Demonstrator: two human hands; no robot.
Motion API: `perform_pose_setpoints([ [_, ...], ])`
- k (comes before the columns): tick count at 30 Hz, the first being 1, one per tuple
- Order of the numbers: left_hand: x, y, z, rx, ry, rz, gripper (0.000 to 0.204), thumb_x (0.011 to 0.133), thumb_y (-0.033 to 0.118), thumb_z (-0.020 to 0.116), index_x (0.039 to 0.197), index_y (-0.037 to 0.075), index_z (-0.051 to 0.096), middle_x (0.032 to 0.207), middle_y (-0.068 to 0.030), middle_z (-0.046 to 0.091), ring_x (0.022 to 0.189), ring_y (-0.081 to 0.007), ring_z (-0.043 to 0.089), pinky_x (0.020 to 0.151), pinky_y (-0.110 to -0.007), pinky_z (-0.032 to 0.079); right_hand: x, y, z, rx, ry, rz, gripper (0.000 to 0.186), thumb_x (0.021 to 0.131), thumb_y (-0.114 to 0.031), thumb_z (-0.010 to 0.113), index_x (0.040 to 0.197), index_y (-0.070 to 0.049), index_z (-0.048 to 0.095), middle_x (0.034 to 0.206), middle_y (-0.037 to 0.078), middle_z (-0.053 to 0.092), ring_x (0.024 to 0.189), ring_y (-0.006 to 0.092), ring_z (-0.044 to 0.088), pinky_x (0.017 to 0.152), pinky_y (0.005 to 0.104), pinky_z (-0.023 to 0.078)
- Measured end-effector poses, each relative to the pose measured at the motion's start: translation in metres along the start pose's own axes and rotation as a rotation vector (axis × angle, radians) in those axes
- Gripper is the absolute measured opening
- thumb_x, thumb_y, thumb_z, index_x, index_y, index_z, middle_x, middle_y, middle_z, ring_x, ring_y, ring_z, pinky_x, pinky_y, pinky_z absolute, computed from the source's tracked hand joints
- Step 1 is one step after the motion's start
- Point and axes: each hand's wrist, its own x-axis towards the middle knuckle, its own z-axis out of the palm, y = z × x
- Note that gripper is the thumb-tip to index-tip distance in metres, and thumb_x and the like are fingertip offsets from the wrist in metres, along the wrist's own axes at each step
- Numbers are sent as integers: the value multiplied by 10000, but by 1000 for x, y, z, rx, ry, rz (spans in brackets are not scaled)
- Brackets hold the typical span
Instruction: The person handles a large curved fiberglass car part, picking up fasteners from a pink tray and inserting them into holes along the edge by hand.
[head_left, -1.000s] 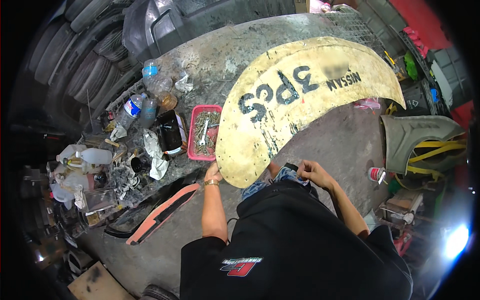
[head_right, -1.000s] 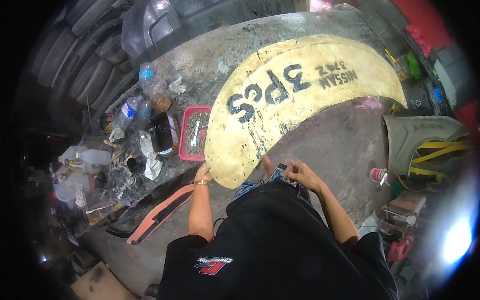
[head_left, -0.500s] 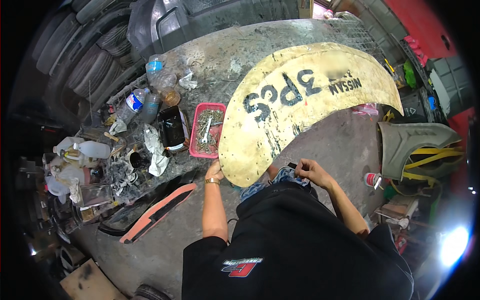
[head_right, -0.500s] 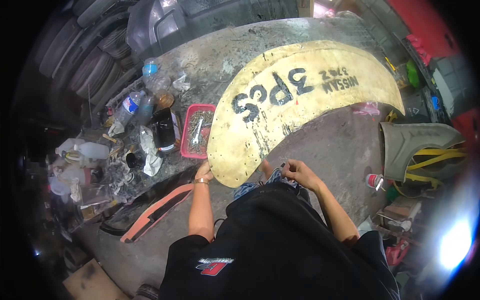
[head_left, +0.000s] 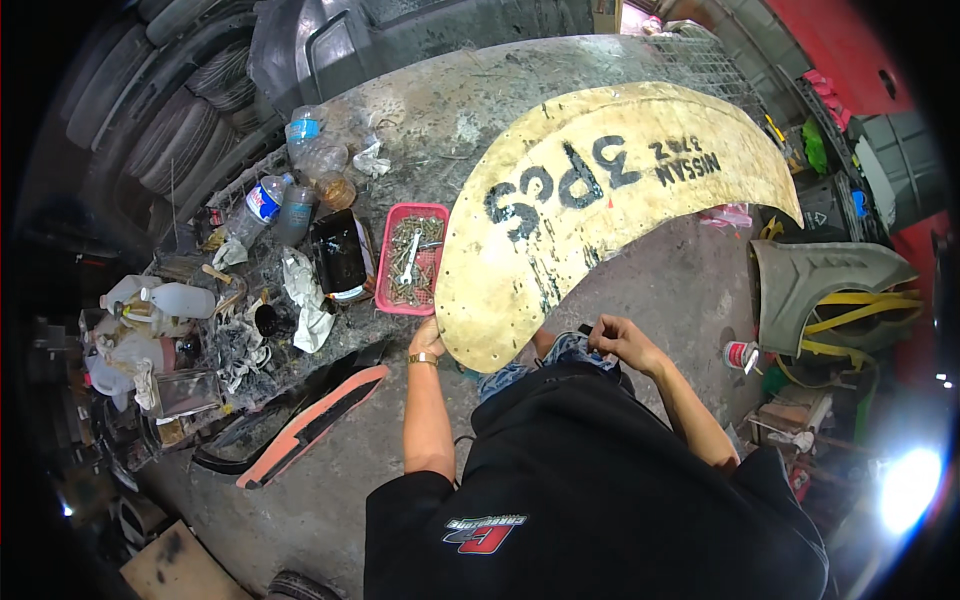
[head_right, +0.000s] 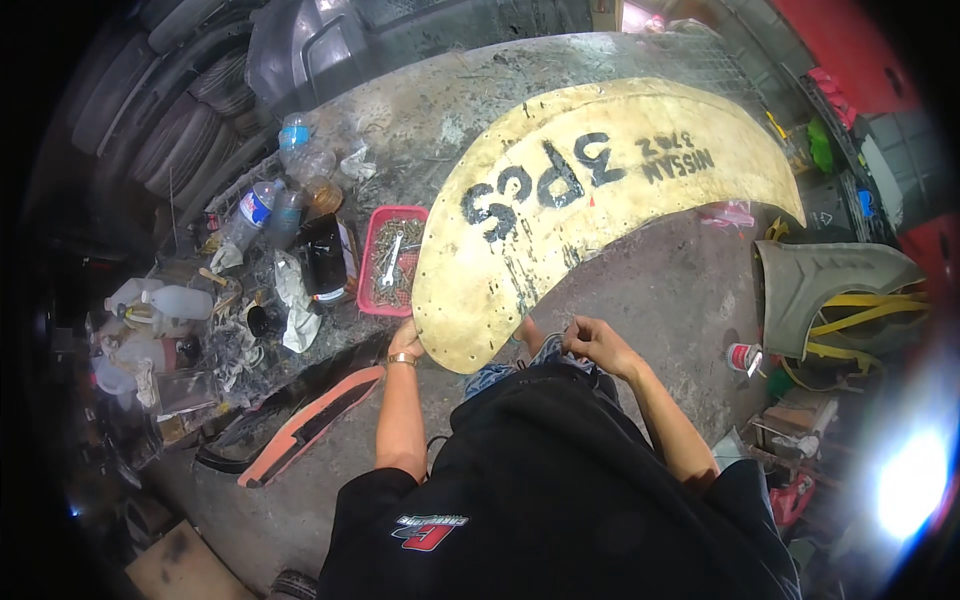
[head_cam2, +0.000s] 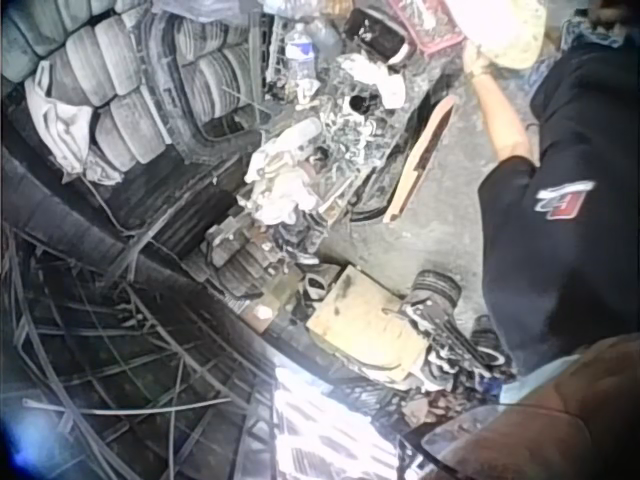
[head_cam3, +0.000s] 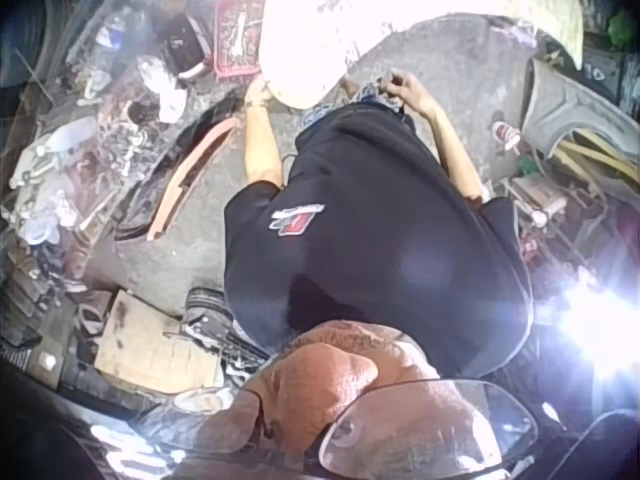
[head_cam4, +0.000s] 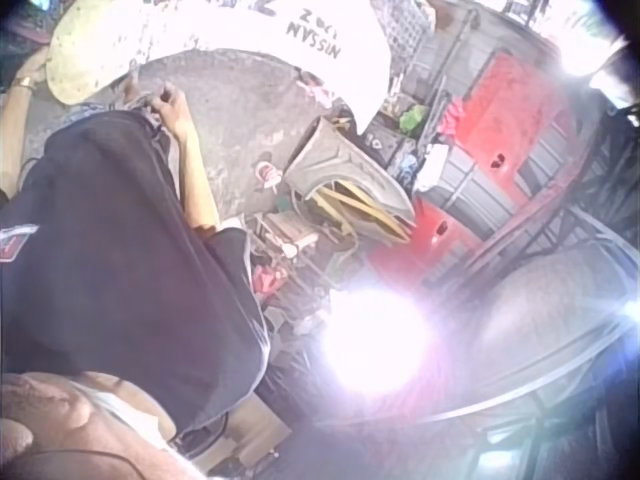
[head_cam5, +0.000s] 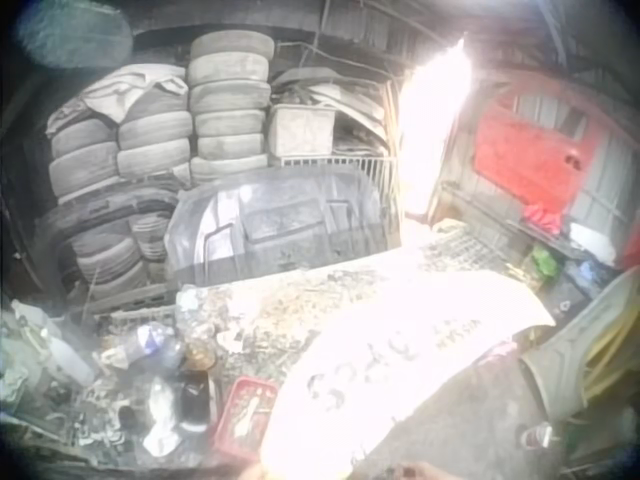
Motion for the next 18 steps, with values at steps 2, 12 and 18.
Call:
perform_pose_setpoints([
  [2,-5,2,5,-17,-6,-21,353,877,156,646,1183,-9,586,1157,-121,643,1006,-219,642,867,-388,531,1,0,1,-22,7,22,70,870,-104,591,836,-48,566,798,8,606,723,81,531,668,235,440],
  [12,-60,-1,74,41,5,197,423,914,206,607,1270,-3,516,1258,-111,581,1128,-203,564,962,-348,439,14,9,4,7,-24,1,70,864,-103,601,823,-50,578,770,-3,586,700,75,521,646,230,436],
  [18,-56,4,78,183,89,247,392,898,205,652,1216,-5,558,1159,-79,633,1028,-156,607,877,-302,473,24,-12,15,-3,-82,-27,101,888,-110,598,814,-51,564,764,-2,580,696,73,521,634,227,439],
])
